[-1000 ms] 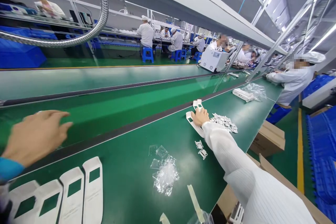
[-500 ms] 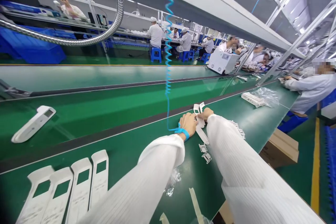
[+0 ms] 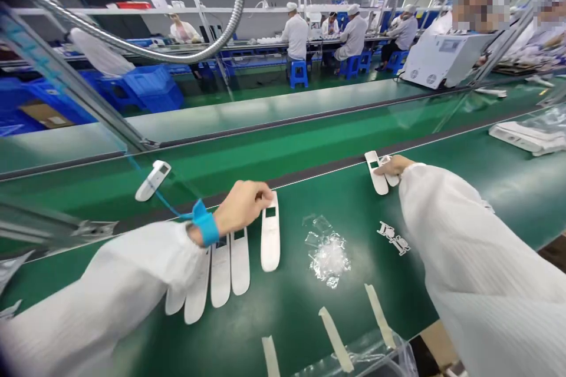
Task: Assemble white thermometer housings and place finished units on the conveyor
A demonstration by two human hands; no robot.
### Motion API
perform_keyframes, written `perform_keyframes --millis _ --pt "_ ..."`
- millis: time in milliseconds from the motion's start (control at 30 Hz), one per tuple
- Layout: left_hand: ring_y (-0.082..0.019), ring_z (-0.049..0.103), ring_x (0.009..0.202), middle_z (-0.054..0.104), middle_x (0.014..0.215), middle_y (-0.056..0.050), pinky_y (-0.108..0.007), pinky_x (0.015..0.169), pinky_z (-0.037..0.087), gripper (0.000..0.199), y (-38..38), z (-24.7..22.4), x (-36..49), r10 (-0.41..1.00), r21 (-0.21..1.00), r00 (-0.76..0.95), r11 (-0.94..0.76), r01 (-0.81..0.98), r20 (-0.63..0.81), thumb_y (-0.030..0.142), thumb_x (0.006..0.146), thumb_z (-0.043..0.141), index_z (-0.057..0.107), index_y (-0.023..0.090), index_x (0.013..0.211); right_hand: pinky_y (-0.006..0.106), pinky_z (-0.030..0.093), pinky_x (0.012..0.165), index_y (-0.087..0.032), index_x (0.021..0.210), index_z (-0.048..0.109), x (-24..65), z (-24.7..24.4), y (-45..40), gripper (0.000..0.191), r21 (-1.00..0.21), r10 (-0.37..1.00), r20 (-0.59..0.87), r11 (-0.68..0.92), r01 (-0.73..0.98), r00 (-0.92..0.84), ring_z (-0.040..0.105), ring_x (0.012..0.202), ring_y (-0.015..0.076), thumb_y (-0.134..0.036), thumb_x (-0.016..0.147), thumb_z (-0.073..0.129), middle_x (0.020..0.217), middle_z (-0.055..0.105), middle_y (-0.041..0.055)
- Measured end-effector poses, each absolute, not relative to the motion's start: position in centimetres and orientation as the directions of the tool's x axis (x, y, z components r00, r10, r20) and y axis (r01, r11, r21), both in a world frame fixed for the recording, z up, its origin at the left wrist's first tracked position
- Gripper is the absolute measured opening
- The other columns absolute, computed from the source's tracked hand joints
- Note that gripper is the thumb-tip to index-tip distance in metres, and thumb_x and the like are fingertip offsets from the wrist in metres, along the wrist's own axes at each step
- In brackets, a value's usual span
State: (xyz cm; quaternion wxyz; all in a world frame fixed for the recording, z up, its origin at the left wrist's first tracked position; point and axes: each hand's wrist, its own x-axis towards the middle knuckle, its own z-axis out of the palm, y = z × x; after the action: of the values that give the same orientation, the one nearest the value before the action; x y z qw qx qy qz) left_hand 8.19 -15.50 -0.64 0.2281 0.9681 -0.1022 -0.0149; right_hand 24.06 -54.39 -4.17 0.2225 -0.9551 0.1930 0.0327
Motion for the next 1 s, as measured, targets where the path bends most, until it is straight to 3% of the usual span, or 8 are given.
perform_keyframes --millis 100,200,333,467,600,800,867,1000 --pt "-0.024 0.061 0.102 0.069 0.104 -0.007 -0.040 0.090 0.048 0.019 -13.0 -2.9 4.2 -0.178 0.360 0.982 -0.913 -0.191 0.070 0.012 0.085 0.053 0.070 0.018 0.093 0.035 0.047 0.058 -0.003 0.082 0.069 21.5 -2.5 -51.6 0.026 -0.543 -0.281 -0.364 -0.711 -0.447 0.888 0.065 0.064 0.0228 -0.024 0.072 0.081 0.082 0.070 0.0218" --pt "-0.027 0.051 0.123 0.057 0.133 -0.008 -0.048 0.101 0.045 0.025 -12.6 -3.4 1.1 -0.159 0.291 0.973 -0.935 -0.203 0.168 0.015 0.090 0.053 0.066 0.021 0.110 0.031 0.049 0.061 -0.008 0.092 0.071 16.8 -1.6 -46.5 0.024 -0.709 -0.069 -0.370 -0.623 -0.330 0.926 0.066 0.067 0.0189 -0.027 0.079 0.077 0.091 0.072 0.0173" --pt "-0.025 0.047 0.132 0.053 0.143 -0.004 -0.050 0.109 0.044 0.027 -13.7 -3.6 -3.8 -0.293 0.233 0.943 -0.917 -0.324 0.157 0.026 0.095 0.051 0.062 0.023 0.120 0.029 0.050 0.061 -0.013 0.088 0.071 9.8 -2.9 -38.7 0.025 -0.798 0.245 -0.395 -0.569 -0.199 0.885 0.068 0.073 0.0214 -0.035 0.079 0.075 0.089 0.074 0.0119" --pt "-0.026 0.041 0.141 0.043 0.153 -0.004 -0.049 0.116 0.040 0.044 -13.9 -5.9 -7.8 -0.433 0.127 0.897 -0.889 -0.441 0.086 0.036 0.096 0.053 0.052 0.019 0.136 0.027 0.045 0.067 -0.015 0.084 0.065 5.4 -5.2 -33.8 0.028 -0.617 0.287 -0.246 -0.783 0.079 0.926 0.065 0.080 0.0202 -0.039 0.093 0.055 0.085 0.071 0.0074" --pt "-0.023 0.033 0.147 0.032 0.158 0.002 -0.051 0.120 0.035 0.048 -12.5 -7.4 -9.0 -0.416 0.094 0.904 -0.900 -0.425 0.096 0.039 0.099 0.046 0.044 0.023 0.144 0.032 0.039 0.073 -0.014 0.096 0.060 3.6 -6.2 -32.5 0.028 -0.452 0.187 -0.136 -0.885 0.107 0.973 0.061 0.094 0.0252 -0.028 0.100 0.036 0.102 0.065 0.0131" --pt "-0.022 0.033 0.147 0.033 0.158 0.002 -0.050 0.118 0.040 0.046 -10.5 -7.0 -10.5 -0.373 0.026 0.916 -0.924 -0.381 0.146 0.036 0.099 0.047 0.046 0.023 0.143 0.035 0.037 0.067 -0.009 0.108 0.054 3.3 -5.5 -31.7 0.024 0.077 0.158 0.073 -0.985 0.153 0.985 0.057 0.092 0.0278 -0.004 0.091 0.038 0.105 0.055 0.0170" --pt "-0.022 0.033 0.147 0.033 0.158 0.001 -0.049 0.117 0.040 0.046 -10.5 -6.7 -10.9 -0.361 0.009 0.913 -0.929 -0.369 0.189 0.034 0.099 0.047 0.046 0.022 0.143 0.035 0.037 0.068 -0.009 0.110 0.053 3.9 -5.1 -31.9 0.023 0.085 0.126 0.104 -0.989 0.117 0.987 0.057 0.093 0.0279 -0.006 0.093 0.037 0.105 0.055 0.0168" --pt "-0.022 0.033 0.147 0.036 0.157 -0.001 -0.047 0.121 0.036 0.040 -13.4 -6.2 -8.6 -0.382 0.056 0.899 -0.914 -0.402 0.212 0.025 0.101 0.038 0.052 0.020 0.138 0.036 0.040 0.073 -0.009 0.112 0.053 5.7 -4.9 -33.2 0.029 -0.046 0.081 0.061 -0.995 0.084 0.995 0.057 0.100 0.0305 -0.026 0.103 0.031 0.109 0.055 0.0184"
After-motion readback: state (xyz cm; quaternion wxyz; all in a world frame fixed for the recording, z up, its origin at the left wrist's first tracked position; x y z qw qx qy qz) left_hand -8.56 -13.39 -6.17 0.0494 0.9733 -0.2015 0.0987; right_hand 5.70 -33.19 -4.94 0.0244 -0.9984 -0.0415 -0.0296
